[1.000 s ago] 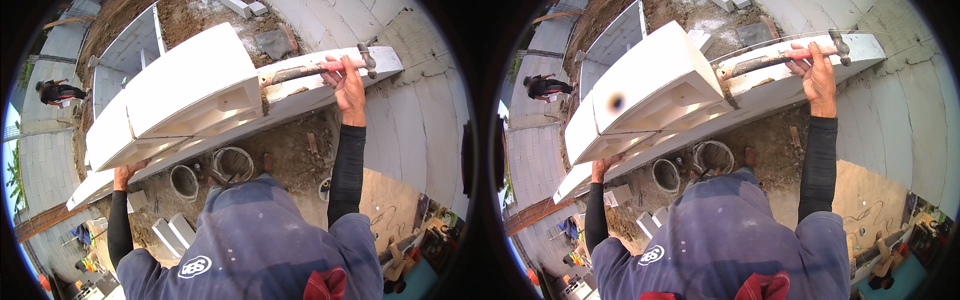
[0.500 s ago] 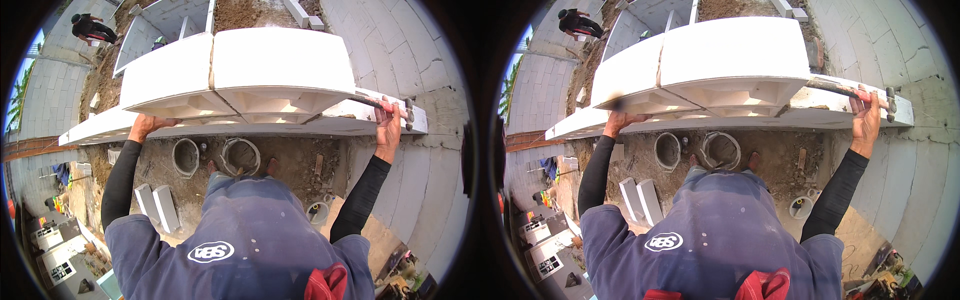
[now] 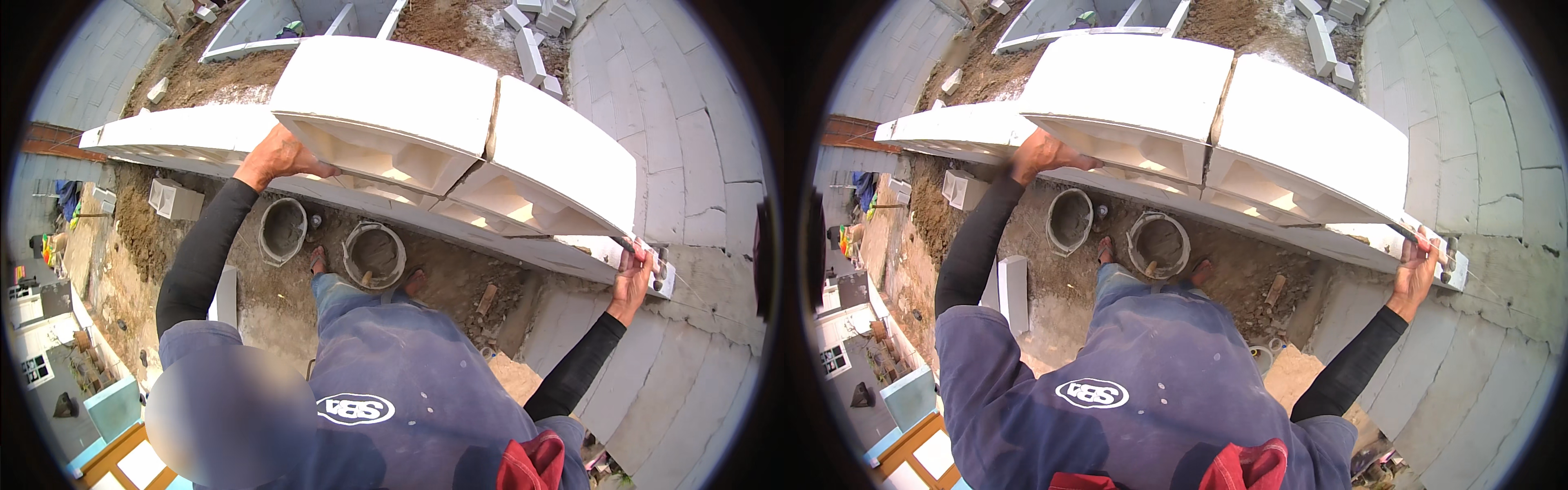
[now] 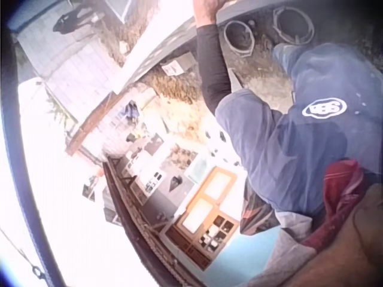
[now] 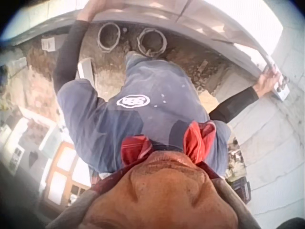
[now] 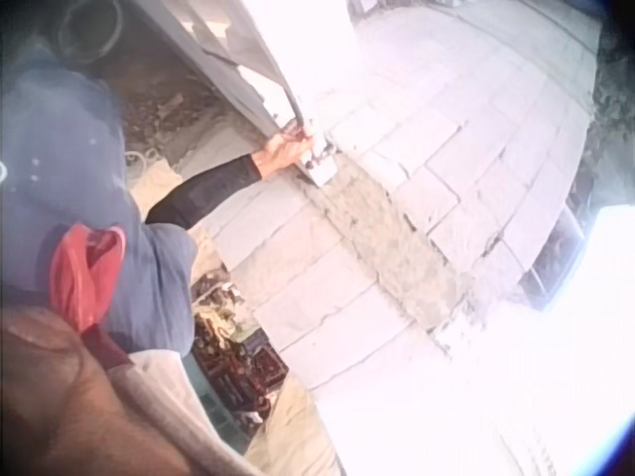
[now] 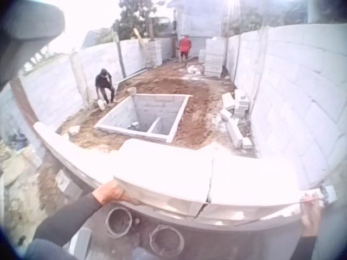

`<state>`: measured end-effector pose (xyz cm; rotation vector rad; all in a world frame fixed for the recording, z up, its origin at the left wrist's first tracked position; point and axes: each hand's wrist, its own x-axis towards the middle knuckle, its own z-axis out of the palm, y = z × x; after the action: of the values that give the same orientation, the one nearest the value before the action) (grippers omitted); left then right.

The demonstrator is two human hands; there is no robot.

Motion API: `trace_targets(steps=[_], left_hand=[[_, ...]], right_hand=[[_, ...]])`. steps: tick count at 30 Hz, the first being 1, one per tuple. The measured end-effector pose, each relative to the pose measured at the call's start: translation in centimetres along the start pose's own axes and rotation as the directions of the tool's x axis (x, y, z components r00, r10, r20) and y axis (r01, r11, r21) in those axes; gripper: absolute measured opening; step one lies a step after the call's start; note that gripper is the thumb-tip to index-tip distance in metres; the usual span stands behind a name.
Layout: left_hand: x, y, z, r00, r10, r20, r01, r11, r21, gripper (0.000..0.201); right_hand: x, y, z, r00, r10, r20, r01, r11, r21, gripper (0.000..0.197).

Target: The person applies mortar to the top edge of a concrete block wall using a trowel, lifts a decorative breeze block and positions it on the mortar, then taps the block with a hammer to level it and cleans away excess mortar with the trowel.

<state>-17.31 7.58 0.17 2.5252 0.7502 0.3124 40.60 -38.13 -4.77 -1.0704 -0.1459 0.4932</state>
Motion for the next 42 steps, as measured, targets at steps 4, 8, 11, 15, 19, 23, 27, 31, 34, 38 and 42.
trace_targets(steps=[4,8,11,15,19,23,27,31,34,38,42], left_hand=[[-0.3,-0.2,0.0,0.998,0.050,-0.036,-0.051,0.999,-0.012,0.078],[0.3,0.4,-0.3,0.999,-0.026,0.034,0.027,0.999,-0.018,0.076],[0.2,0.5,-0.2,0.996,-0.062,0.059,0.060,0.998,0.027,0.078],[0.2,0.2,-0.1,0.993,-0.066,0.095,0.058,0.995,0.083,0.077],[0.0,0.4,-0.5,0.979,-0.146,0.139,0.135,0.987,0.088,0.076],[-3.1,6.0,-2.6,0.996,-0.075,0.046,0.057,0.951,0.305,0.067],[-5.3,16.3,-8.5,0.940,-0.306,0.153,0.301,0.952,0.056,0.075],[3.8,25.6,-8.1,0.923,0.385,-0.025,-0.339,0.841,0.421,0.100],[7.9,25.6,-7.4,0.914,0.378,0.146,-0.403,0.811,0.424,0.111],[9.5,24.9,-6.7,0.897,0.356,0.261,-0.438,0.788,0.432,0.109],[10.0,25.2,-6.2,0.922,0.292,0.254,-0.378,0.823,0.424,0.111]], right_hand=[[-1.0,1.2,2.1,0.999,0.036,-0.017,-0.036,0.999,-0.012,0.043],[-2.1,1.1,1.9,0.998,0.033,-0.046,-0.034,0.999,-0.022,0.042],[-2.7,0.9,1.9,0.999,0.016,-0.051,-0.018,0.999,-0.041,0.042],[-5.1,2.1,3.8,0.989,-0.015,-0.149,0.002,0.996,-0.087,0.047],[-5.7,2.9,3.9,0.986,-0.041,-0.159,0.026,0.995,-0.095,0.048],[-7.1,2.2,5.2,0.984,-0.037,-0.172,0.028,0.998,-0.057,0.044],[-7.3,3.4,5.1,0.988,-0.049,-0.149,0.041,0.997,-0.058,0.043],[-7.8,3.4,3.8,0.980,-0.060,-0.192,0.056,0.998,-0.026,0.047],[-8.3,3.6,4.3,0.984,-0.043,-0.174,0.045,0.999,0.008,0.046],[-8.8,3.3,4.4,0.978,-0.072,-0.195,0.079,0.996,0.031,0.039],[-8.5,2.3,2.1,0.965,-0.156,-0.209,0.164,0.986,0.025,0.034]])
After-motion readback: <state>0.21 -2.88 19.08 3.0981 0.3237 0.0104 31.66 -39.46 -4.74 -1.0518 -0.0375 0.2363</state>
